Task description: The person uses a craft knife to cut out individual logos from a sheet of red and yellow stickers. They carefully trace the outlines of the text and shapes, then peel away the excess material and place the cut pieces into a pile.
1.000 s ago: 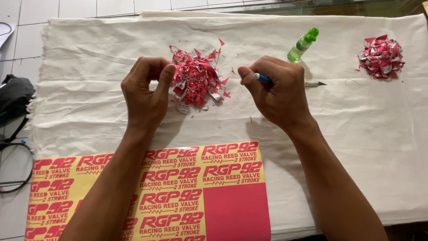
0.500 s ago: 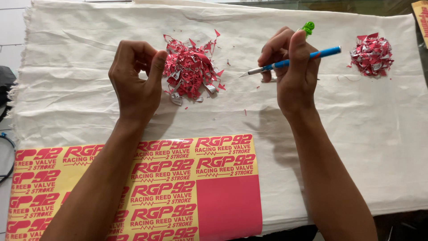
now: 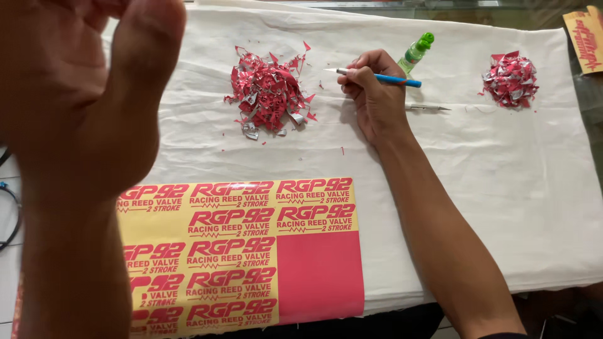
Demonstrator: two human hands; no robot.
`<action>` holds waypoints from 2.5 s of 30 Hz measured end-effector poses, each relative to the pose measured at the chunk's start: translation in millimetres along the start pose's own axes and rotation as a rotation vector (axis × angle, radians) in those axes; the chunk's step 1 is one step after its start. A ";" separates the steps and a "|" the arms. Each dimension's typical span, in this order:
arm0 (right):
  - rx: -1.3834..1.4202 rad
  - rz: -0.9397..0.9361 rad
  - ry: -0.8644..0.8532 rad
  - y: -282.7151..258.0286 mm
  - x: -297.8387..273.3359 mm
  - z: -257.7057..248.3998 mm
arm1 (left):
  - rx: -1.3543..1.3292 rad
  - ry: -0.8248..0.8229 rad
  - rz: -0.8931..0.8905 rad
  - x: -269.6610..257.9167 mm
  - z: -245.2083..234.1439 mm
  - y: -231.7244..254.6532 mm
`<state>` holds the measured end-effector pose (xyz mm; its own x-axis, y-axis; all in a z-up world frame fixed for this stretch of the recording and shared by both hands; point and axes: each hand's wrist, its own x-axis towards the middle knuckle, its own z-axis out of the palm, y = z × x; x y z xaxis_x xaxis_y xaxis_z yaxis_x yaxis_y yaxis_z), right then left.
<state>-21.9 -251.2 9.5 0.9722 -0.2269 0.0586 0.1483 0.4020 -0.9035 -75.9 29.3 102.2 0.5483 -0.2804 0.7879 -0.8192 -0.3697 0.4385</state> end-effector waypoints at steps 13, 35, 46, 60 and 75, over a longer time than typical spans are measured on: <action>-0.057 0.002 0.050 1.7 -1.7 0.6 | 0.553 -0.718 -0.007 -126.9 81.7 109.9; -0.091 -0.072 0.013 4.3 0.2 4.8 | 0.426 -0.607 -0.152 -118.3 121.5 153.7; -0.069 -0.093 0.008 4.6 0.4 0.7 | 0.557 -0.432 -0.217 -140.5 74.4 156.9; -0.084 -0.127 0.026 4.1 -0.1 0.4 | 0.624 -0.626 -0.288 -134.3 94.0 136.1; -0.163 -0.106 0.014 1.6 -0.7 4.3 | 0.585 -0.625 -0.221 -123.0 103.4 136.0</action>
<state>-21.6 -246.6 9.8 0.9500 -0.2729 0.1519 0.2170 0.2268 -0.9495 -237.4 -78.1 20.2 0.8156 -0.5189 0.2559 -0.5604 -0.8185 0.1266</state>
